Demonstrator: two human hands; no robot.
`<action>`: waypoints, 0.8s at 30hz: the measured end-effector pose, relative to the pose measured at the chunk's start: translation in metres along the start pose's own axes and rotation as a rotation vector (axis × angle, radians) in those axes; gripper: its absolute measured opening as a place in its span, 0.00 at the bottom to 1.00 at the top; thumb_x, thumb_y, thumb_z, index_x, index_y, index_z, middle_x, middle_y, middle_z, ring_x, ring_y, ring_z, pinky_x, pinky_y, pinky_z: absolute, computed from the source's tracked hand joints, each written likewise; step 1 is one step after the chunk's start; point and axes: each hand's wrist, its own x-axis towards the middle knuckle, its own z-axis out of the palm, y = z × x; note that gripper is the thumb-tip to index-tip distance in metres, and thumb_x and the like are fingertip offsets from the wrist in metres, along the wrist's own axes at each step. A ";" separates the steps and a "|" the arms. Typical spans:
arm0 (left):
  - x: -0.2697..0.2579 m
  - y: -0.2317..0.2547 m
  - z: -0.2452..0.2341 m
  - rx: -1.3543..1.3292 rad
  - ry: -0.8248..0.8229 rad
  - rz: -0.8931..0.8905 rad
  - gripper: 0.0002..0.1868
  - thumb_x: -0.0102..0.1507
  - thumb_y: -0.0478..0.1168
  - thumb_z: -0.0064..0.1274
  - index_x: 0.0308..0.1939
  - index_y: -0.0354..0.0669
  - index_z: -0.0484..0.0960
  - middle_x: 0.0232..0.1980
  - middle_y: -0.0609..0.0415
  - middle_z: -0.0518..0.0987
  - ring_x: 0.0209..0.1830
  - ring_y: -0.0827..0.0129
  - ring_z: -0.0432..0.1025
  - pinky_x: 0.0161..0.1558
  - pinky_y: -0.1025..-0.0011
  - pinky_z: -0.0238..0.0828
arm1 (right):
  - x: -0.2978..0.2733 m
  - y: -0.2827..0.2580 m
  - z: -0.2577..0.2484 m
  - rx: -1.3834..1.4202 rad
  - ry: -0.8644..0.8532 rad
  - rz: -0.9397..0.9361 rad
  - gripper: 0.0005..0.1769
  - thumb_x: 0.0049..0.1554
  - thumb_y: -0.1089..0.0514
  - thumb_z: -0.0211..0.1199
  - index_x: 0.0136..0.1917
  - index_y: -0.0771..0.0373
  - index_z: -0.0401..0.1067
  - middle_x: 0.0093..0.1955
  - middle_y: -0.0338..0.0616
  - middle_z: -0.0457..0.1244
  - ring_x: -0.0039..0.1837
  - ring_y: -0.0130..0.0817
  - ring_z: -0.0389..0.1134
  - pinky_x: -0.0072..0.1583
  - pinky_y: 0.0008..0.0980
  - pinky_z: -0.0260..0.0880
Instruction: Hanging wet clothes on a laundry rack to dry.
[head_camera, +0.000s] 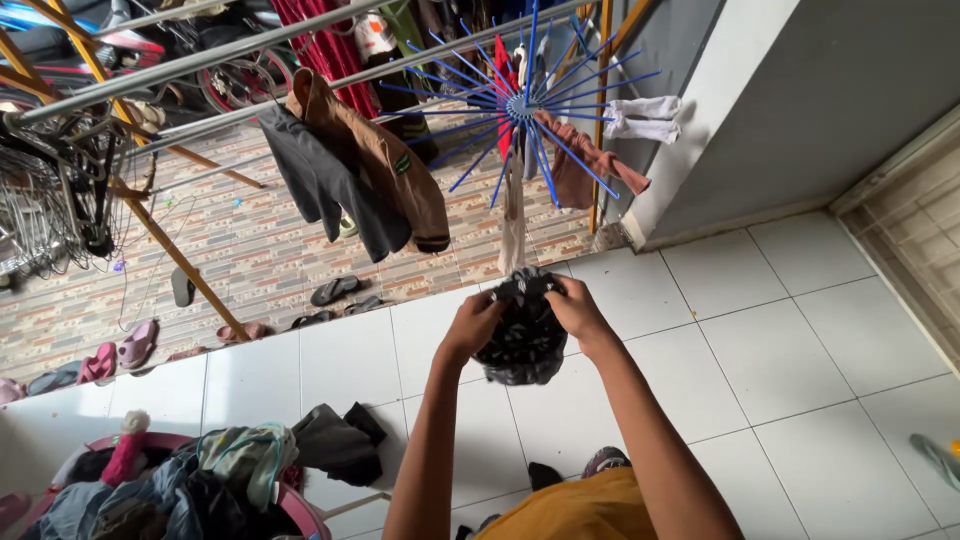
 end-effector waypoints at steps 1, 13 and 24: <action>0.001 0.001 0.001 0.000 0.001 -0.004 0.17 0.68 0.47 0.52 0.49 0.36 0.83 0.33 0.51 0.82 0.32 0.72 0.73 0.37 0.68 0.71 | -0.001 -0.006 0.000 0.001 -0.003 0.003 0.14 0.58 0.64 0.53 0.52 0.68 0.77 0.44 0.33 0.66 0.46 0.22 0.63 0.50 0.28 0.66; 0.019 0.039 0.012 -0.542 0.114 0.213 0.14 0.67 0.39 0.48 0.50 0.31 0.81 0.38 0.58 0.81 0.35 0.79 0.71 0.37 0.77 0.70 | -0.001 -0.037 -0.014 -0.465 -0.063 0.011 0.20 0.59 0.49 0.71 0.46 0.72 0.78 0.40 0.41 0.70 0.43 0.22 0.65 0.46 0.29 0.68; -0.023 0.073 0.002 -0.683 -0.182 -0.009 0.24 0.70 0.53 0.44 0.55 0.35 0.80 0.44 0.55 0.85 0.42 0.76 0.79 0.46 0.79 0.76 | 0.001 -0.046 -0.020 0.530 0.008 0.259 0.11 0.59 0.59 0.61 0.52 0.67 0.75 0.47 0.42 0.70 0.47 0.32 0.72 0.50 0.33 0.73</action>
